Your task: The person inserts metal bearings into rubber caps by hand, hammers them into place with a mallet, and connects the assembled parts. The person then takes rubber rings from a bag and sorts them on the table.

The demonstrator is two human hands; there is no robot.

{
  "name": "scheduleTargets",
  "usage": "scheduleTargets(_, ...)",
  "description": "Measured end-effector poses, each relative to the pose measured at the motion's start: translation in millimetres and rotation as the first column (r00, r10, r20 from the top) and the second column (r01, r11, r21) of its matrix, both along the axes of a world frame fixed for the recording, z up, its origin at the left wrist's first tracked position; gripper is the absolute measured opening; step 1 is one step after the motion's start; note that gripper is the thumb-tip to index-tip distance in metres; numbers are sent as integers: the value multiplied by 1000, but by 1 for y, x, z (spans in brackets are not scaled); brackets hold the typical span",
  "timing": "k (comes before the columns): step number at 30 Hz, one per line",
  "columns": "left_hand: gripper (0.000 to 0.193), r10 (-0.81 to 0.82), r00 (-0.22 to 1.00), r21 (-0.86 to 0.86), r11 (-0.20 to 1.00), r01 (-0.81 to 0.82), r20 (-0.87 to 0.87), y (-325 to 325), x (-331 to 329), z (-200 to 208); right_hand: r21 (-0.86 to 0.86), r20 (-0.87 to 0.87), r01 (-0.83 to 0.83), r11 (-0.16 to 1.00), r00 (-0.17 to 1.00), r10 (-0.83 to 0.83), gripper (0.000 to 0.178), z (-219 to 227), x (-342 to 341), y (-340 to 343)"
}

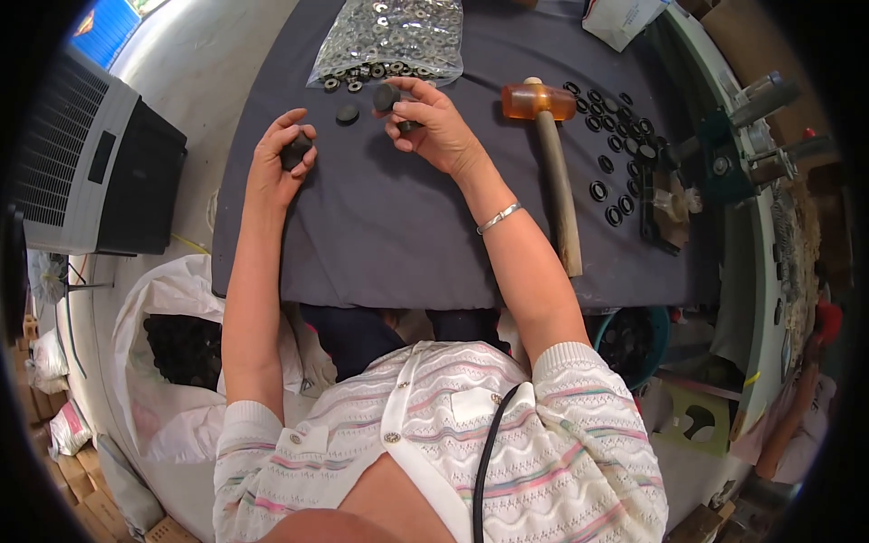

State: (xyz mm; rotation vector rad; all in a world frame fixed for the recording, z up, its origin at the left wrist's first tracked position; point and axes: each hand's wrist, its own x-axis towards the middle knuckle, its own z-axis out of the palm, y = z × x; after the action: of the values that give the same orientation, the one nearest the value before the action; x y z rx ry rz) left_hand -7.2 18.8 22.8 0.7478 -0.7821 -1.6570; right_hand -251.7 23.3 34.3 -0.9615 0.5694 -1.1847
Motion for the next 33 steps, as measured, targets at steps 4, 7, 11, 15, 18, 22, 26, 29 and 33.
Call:
scheduleTargets(4, 37, 140, 677, -197, 980, 8, 723, -13, -24, 17, 87, 129, -91, 992, 988, 80, 28, -2, -6, -4)
scheduleTargets(7, 46, 305, 260, -343, 932, 116, 916, -34, -33, 8, 91, 33, -25, 996, 999, 22, 27, -5, -1, -5)
scheduleTargets(11, 43, 350, -172, -298, 916, 268, 921, -41, -55, 13, -35, -284, 94, 995, 954, -100, 31, -10, -7, -8)
scheduleTargets(15, 36, 337, -260, -273, 928, 254, 905, -45, -60, 10, -523, -651, 154, 838, 563, -510, 42, -23, 1, -12)
scheduleTargets(18, 36, 336, -111, -317, 935, 157, 935, -46, -51, 3, -600, -639, 168, 782, 487, -595, 47, -15, 10, -4)
scheduleTargets(22, 31, 162, 655, -176, 983, -45, 739, -38, -41, -2, -687, -571, 179, 704, 466, -676, 57, -9, 10, 0)
scheduleTargets(26, 29, -146, 989, -9, 989, 146, 5, -22, -25, -6, -725, -493, 211, 655, 505, -708, 57, -12, 14, -1)
scheduleTargets(29, 29, -214, 948, -25, 976, 214, -236, -15, -18, -8, -523, -502, 278, 805, 663, -555, 52, -7, 18, 4)
scheduleTargets(33, 34, -292, 849, -80, 955, 287, -441, -5, -16, -9, -9, -242, 189, 982, 952, -186, 38, -3, 27, 11)
